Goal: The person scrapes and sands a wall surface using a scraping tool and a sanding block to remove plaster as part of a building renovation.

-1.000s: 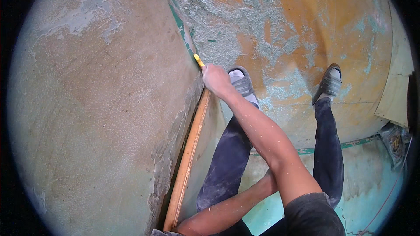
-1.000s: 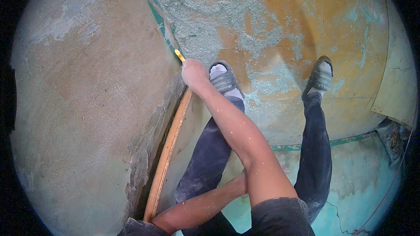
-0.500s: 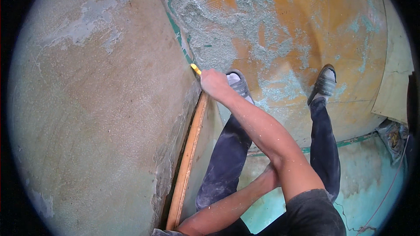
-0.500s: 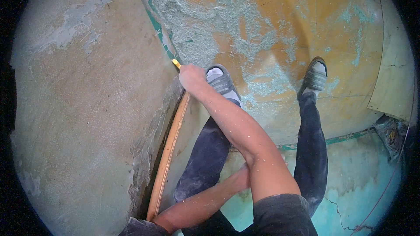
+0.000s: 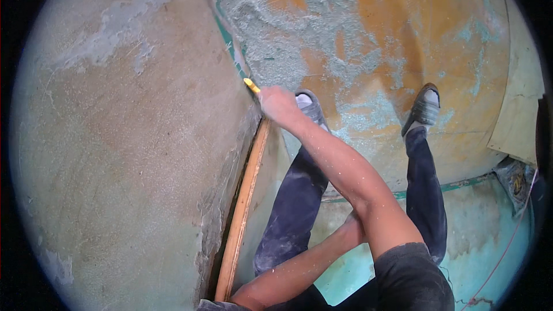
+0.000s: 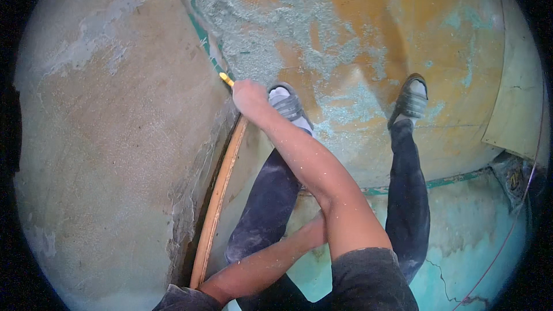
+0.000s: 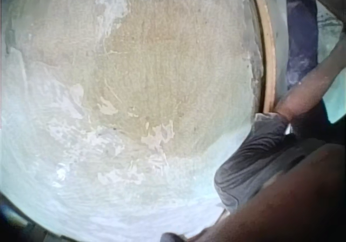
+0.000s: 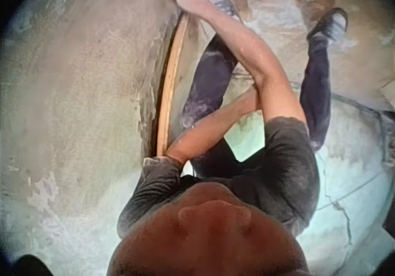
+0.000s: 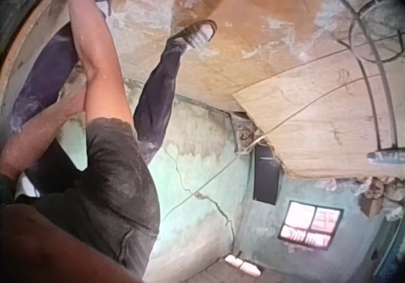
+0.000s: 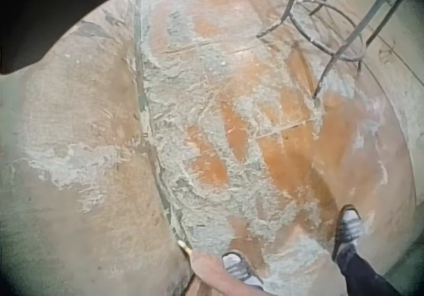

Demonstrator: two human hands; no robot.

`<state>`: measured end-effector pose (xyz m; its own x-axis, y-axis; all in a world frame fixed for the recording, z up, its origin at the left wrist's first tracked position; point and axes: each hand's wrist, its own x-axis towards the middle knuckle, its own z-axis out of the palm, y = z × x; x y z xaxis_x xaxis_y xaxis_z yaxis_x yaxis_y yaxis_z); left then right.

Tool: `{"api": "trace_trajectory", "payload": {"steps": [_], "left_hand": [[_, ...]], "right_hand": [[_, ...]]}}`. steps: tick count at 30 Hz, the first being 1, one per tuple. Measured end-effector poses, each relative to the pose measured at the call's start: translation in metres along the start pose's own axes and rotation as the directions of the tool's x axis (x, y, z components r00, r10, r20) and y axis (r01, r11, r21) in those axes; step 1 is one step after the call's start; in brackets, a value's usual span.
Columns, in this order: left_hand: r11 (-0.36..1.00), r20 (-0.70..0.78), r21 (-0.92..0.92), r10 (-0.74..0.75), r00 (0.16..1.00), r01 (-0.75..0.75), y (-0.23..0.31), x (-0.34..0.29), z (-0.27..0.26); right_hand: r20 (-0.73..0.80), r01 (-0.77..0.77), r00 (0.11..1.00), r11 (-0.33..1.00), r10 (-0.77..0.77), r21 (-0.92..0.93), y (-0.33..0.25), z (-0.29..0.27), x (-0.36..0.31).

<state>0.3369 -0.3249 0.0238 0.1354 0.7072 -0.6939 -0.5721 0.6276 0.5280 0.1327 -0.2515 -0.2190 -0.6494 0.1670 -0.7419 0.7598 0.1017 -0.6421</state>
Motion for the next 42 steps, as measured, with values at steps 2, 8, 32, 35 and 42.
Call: {"api": "trace_trajectory", "payload": {"steps": [2, 8, 32, 35, 42], "left_hand": [[0.629, 0.01, -0.666, -0.53, 0.848, 0.4, 0.03, 0.017, -0.001], [0.995, 0.083, 0.094, -0.047, 0.995, 0.039, -0.002, 0.011, -0.016], [0.534, 0.15, -0.773, -0.371, 0.916, 0.343, 0.004, 0.007, -0.012], [0.638, -0.023, -0.636, -0.577, 0.816, 0.433, 0.058, 0.034, -0.03], [-0.158, 0.272, -0.943, -0.873, 0.405, 0.293, 0.135, 0.065, -0.039]], "right_hand": [[-0.007, -0.012, 1.0, 1.0, 0.012, 0.028, -0.006, 0.0, -0.003], [-0.028, -0.052, 0.998, 0.999, 0.052, 0.011, -0.019, -0.017, 0.005], [-0.104, -0.09, 0.991, 0.995, 0.086, -0.031, -0.027, -0.012, 0.03], [-0.053, -0.035, 0.998, 0.998, 0.033, -0.042, -0.051, -0.024, 0.014], [-0.093, 0.067, 0.993, 0.991, -0.078, -0.114, -0.037, -0.017, 0.012]]}}
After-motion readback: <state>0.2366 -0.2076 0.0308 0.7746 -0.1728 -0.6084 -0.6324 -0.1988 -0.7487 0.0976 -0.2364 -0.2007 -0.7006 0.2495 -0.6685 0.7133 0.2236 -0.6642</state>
